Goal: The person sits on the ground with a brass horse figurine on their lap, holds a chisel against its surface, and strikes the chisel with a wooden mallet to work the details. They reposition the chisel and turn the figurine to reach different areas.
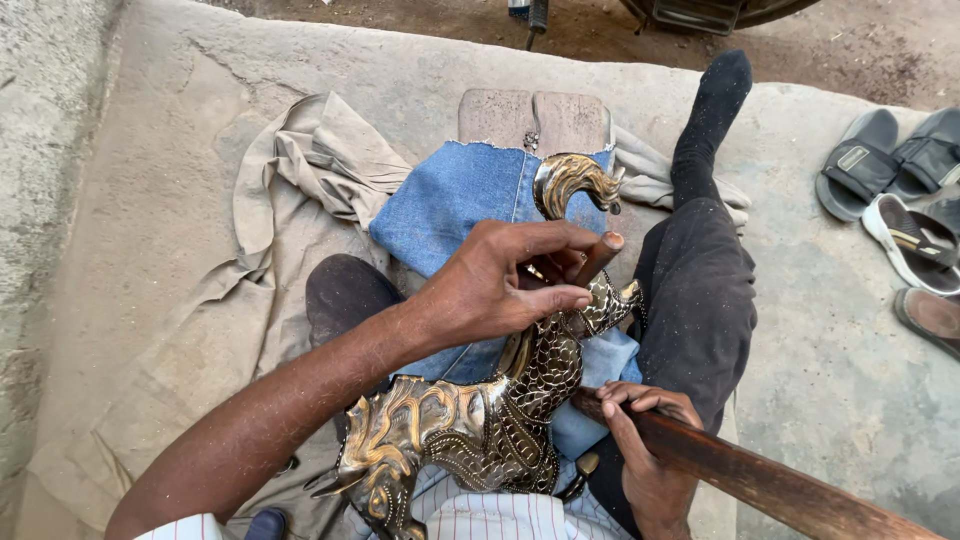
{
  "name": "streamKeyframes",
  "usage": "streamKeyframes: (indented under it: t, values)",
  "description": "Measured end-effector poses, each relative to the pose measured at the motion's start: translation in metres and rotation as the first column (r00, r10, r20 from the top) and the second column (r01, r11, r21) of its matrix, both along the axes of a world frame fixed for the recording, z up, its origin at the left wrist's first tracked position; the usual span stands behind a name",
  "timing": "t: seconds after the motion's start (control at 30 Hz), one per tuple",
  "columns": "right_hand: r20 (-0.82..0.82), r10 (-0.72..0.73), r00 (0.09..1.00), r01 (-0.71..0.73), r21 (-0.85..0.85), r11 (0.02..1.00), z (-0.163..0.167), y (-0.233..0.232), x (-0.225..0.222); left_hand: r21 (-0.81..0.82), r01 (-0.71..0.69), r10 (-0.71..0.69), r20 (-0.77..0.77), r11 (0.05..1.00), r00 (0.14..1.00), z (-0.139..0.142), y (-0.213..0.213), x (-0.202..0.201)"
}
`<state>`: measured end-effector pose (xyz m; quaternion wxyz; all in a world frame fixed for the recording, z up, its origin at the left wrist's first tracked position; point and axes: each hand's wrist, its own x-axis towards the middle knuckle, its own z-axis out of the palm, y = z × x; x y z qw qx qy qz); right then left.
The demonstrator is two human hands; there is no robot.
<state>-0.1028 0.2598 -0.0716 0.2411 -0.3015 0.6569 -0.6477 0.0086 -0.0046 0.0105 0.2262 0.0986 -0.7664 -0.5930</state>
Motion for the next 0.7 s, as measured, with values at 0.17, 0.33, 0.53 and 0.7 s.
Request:
streamKeyframes:
  t: [0.17, 0.33, 0.53, 0.7]
  values:
    - [0.149, -0.142, 0.979, 0.150, -0.043, 0.988, -0.028, 0.008, -0.001, -0.157, 0.017, 0.001, 0.114, 0.988, 0.994, 0.008, -0.004, -0.005]
    - [0.571, -0.272, 0.774, 0.350, -0.030, 0.936, -0.074, 0.027, -0.027, -0.094, -0.013, 0.022, 0.099, 0.995, 0.995, 0.021, -0.008, -0.007]
    - [0.532, 0.057, 0.845, 0.030, -0.154, 0.988, -0.058, 0.055, -0.092, -0.158, 0.006, 0.009, 0.099, 0.987, 0.995, 0.027, -0.012, -0.012]
    - [0.223, -0.033, 0.974, -0.003, 0.162, 0.987, -0.002, 0.086, -0.075, -0.233, 0.038, -0.033, 0.025, 0.972, 0.999, 0.017, 0.002, -0.005]
